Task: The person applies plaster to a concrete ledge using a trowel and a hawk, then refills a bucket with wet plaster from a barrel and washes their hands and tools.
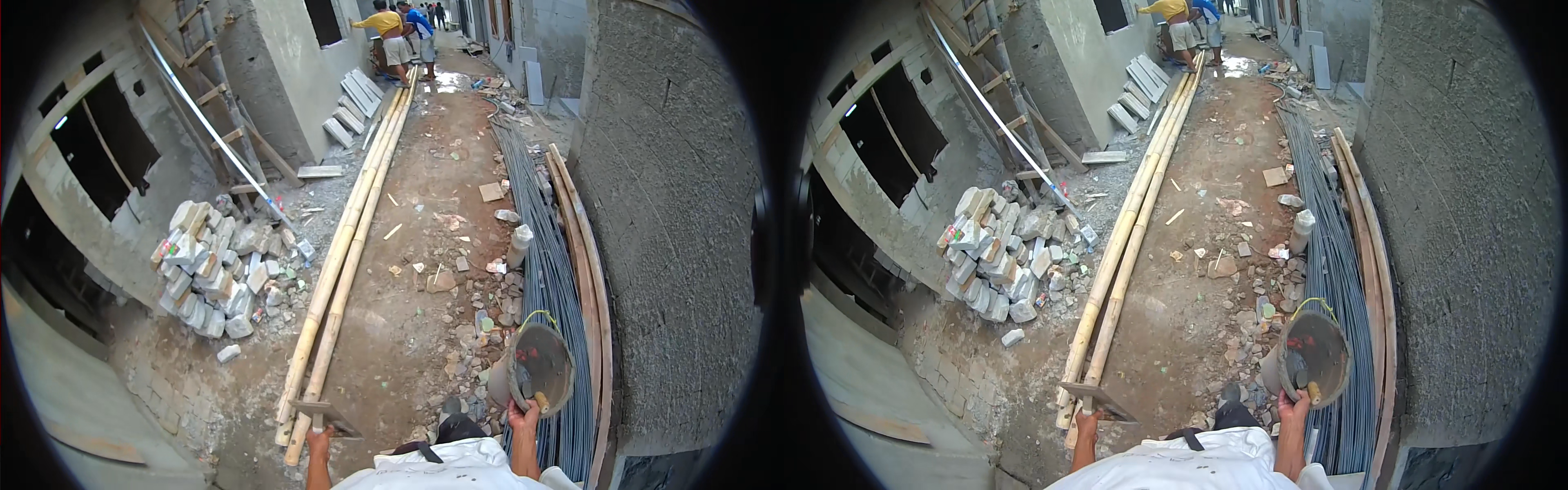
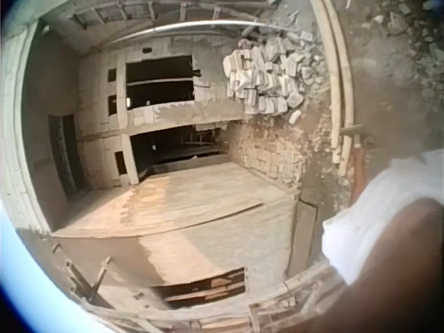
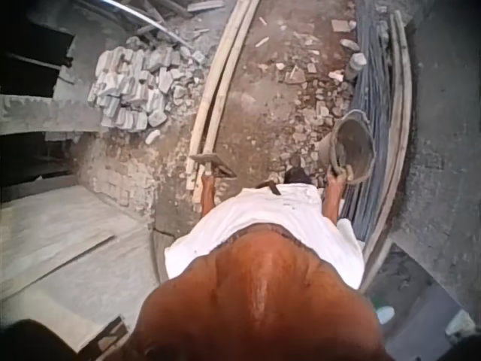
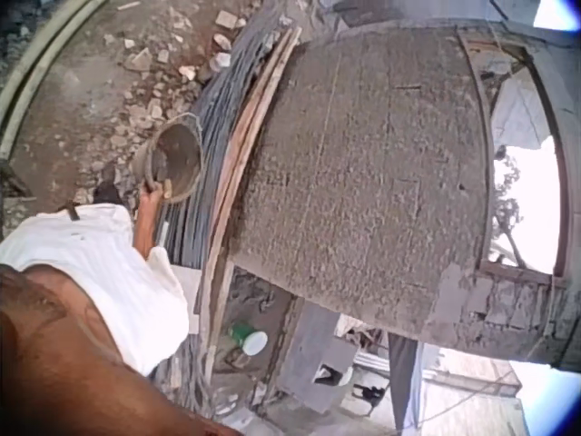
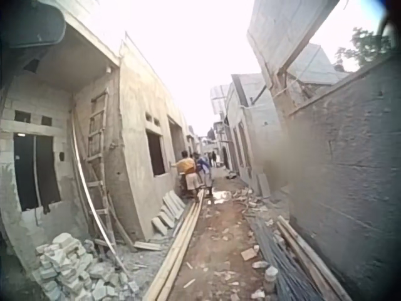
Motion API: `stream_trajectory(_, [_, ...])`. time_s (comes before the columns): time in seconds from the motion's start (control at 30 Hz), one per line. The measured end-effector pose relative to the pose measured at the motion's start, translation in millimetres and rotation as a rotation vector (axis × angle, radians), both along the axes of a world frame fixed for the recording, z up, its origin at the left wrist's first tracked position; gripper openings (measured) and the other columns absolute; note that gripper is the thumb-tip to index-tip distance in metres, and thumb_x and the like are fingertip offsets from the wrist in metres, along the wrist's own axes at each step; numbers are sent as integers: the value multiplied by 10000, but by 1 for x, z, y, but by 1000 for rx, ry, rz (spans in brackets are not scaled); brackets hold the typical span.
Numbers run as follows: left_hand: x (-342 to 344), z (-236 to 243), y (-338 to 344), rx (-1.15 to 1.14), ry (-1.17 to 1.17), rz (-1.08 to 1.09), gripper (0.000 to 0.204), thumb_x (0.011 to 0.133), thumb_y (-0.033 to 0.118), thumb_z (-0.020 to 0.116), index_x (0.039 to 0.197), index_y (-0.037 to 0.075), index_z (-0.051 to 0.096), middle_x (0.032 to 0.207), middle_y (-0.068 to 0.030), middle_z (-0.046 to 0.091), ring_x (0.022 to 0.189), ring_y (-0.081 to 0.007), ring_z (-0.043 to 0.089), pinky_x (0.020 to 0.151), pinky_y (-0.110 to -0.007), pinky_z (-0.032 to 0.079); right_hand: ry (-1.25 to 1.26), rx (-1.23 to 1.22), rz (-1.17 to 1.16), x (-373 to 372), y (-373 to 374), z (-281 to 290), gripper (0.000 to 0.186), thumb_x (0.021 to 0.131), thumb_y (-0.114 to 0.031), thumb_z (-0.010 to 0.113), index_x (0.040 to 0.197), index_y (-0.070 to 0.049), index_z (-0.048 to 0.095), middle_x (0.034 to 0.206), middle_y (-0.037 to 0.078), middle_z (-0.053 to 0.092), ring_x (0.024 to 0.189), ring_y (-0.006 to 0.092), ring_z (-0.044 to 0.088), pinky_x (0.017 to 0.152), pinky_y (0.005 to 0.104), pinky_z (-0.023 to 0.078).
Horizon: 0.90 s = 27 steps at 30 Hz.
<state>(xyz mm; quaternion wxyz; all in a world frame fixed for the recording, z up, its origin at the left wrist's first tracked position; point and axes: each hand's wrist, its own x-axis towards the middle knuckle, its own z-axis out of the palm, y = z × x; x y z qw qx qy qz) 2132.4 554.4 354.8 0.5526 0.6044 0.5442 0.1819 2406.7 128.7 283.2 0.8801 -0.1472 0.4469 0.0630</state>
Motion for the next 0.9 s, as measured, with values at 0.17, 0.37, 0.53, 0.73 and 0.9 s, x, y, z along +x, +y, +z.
stream_trajectory(0.17, [20, -27, 11, -53, 93, 415, 554, 682, -81, 636, 1209, -11, 478, 1061, -87, 588, 917, -214, 562, 803, -336, 455, -22, 78, 103, 133, 55, 31, 405, 678, -57, 557, 1081, -54, 521, 1003, 114, 601, 879, 275, 602, 734, 388, 545])
stream_trajectory(0.37, [149, -49, 90, -95, 372, 647, 537, 650, -55, 652, 1167, -50, 509, 1055, -135, 605, 871, -257, 597, 756, -386, 484, -125, -3, 128, 306, 132, 29, 373, 701, -41, 541, 1072, -24, 506, 1008, 123, 595, 877, 267, 608, 747, 382, 550])
stream_trajectory(0.53, [344, -56, 165, -243, 213, 573, 552, 685, -66, 647, 1203, -92, 460, 1082, -192, 591, 871, -314, 598, 755, -436, 482, -198, -2, 62, 444, 175, 32, 324, 727, -37, 538, 1048, -1, 508, 980, 131, 598, 873, 270, 610, 741, 379, 557])
stream_trajectory(0.73, [649, -38, 242, -41, 169, 87, 445, 717, -9, 672, 1133, -27, 515, 981, -109, 605, 891, -225, 566, 773, -366, 456, -192, -39, -120, 606, 194, 40, 263, 736, -43, 550, 994, -2, 520, 938, 131, 601, 856, 273, 608, 762, 387, 547])
stream_trajectory(0.9, [871, -53, 298, 60, -40, -190, 378, 737, 14, 673, 1092, 11, 543, 965, -66, 602, 880, -183, 553, 827, -326, 413, -244, -156, -230, 781, 216, 6, 266, 719, -76, 590, 970, -25, 517, 930, 108, 594, 848, 253, 589, 787, 386, 520])
